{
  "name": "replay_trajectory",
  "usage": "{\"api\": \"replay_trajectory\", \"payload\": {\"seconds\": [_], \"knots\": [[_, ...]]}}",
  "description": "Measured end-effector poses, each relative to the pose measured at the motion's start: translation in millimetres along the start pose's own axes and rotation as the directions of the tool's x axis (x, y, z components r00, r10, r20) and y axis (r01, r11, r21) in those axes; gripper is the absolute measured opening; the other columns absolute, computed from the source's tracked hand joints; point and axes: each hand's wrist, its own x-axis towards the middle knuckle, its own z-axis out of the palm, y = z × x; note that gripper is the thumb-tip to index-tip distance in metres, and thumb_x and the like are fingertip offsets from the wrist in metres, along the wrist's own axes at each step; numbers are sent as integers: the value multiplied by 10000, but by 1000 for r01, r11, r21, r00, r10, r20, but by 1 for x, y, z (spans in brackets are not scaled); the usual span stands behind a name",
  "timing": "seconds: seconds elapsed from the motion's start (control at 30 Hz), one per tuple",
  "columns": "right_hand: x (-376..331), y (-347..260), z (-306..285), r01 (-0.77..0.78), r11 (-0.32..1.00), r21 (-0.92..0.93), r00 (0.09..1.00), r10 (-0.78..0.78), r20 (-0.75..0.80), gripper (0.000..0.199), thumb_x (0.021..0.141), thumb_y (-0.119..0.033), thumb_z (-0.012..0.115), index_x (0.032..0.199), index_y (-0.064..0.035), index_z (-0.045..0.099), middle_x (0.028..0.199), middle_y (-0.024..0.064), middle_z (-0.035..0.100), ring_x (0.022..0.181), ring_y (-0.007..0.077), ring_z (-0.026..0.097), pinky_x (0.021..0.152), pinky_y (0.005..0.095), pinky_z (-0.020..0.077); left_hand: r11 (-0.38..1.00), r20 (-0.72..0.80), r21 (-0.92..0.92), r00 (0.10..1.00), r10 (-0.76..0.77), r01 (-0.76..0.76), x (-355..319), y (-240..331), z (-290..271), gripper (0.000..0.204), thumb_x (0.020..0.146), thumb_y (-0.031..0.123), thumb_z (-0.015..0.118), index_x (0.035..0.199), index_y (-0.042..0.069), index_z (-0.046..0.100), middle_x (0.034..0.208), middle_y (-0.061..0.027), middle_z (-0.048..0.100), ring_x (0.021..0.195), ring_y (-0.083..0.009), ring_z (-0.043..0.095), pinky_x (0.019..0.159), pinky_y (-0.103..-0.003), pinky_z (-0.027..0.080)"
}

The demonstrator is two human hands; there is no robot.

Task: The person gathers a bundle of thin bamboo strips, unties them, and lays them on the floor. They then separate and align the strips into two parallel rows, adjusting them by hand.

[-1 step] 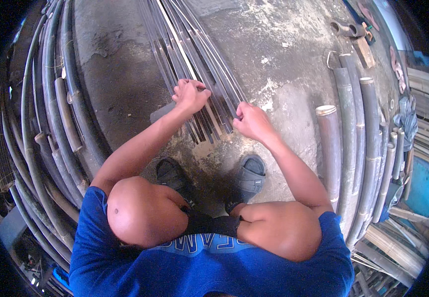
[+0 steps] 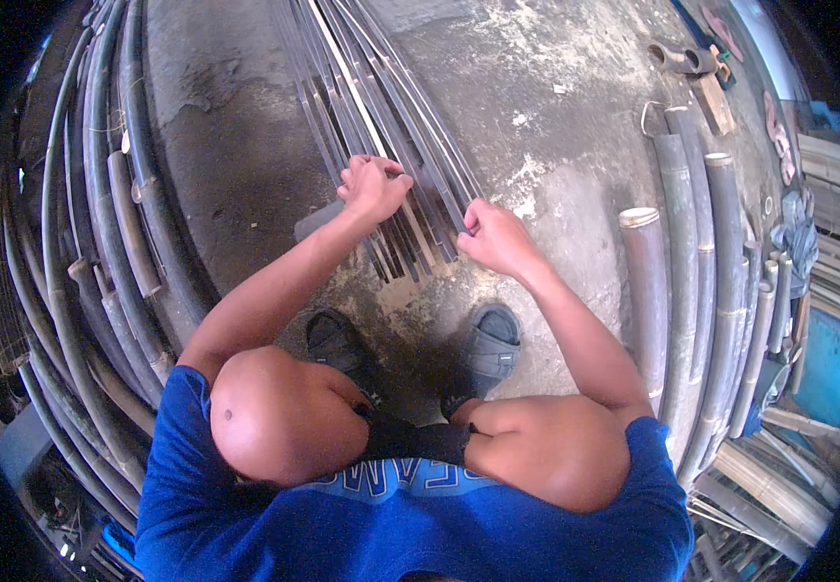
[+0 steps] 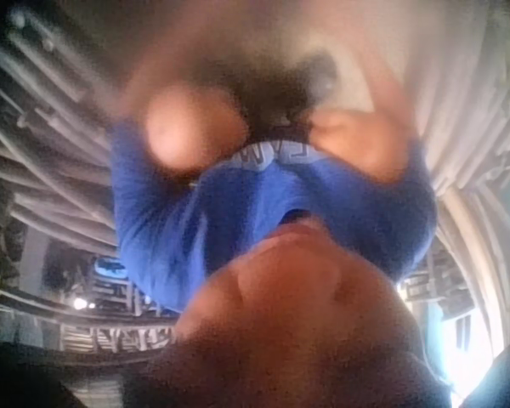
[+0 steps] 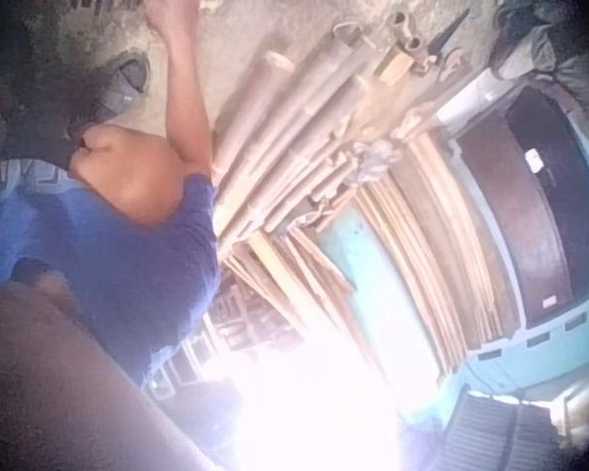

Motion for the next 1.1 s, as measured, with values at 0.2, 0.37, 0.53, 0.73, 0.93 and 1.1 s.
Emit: {"api": "replay_trajectory", "payload": {"seconds": [0.2,0.37,0.53,0.73,0.93,1.1], "knots": [[2,-17,-1,5,996,-87,983,11,181,283,824,-78,700,1059,4,565,794,93,628,711,230,626,662,332,511,1000,-41,-12,999,-13,12,1,3,-2,363,779,374,777,1034,123,721,1325,-142,454,1269,-347,385,1082,-472,267],[-6,-18,21,175,958,-228,985,-169,46,297,823,-175,724,932,25,534,822,253,639,814,457,654,751,517,516,998,-128,-4,990,56,-57,5,-11,8,373,757,399,747,1007,125,706,1305,-137,498,1258,-363,441,1069,-517,329],[-3,-12,20,184,967,-177,981,-190,-21,306,822,-138,722,970,17,504,799,222,624,761,423,652,703,490,506,972,-250,-105,952,179,-210,1,-28,17,415,761,362,733,1033,72,615,1243,-177,510,1194,-377,463,1038,-516,346],[-4,-23,20,201,962,-184,978,-209,-23,444,805,-178,694,1136,25,479,984,251,655,937,434,656,821,493,521,890,-395,24,813,427,-456,7,-40,19,535,756,297,713,1184,34,531,1267,-210,483,1193,-384,446,1005,-543,356],[11,-13,13,147,977,158,988,-151,17,642,822,-193,669,1382,41,462,1322,278,608,1258,406,583,1054,443,459,718,-324,292,641,696,-632,17,-51,18,676,764,283,595,1380,19,506,1495,-281,390,1426,-453,322,1182,-592,214],[1,-54,2,-153,806,572,979,43,201,231,1000,-90,481,1227,-55,506,742,83,649,537,122,583,475,257,456,572,-157,257,551,820,-779,19,-43,13,802,902,352,561,1579,55,252,1612,-354,96,1519,-493,103,1225,-589,117]]}}
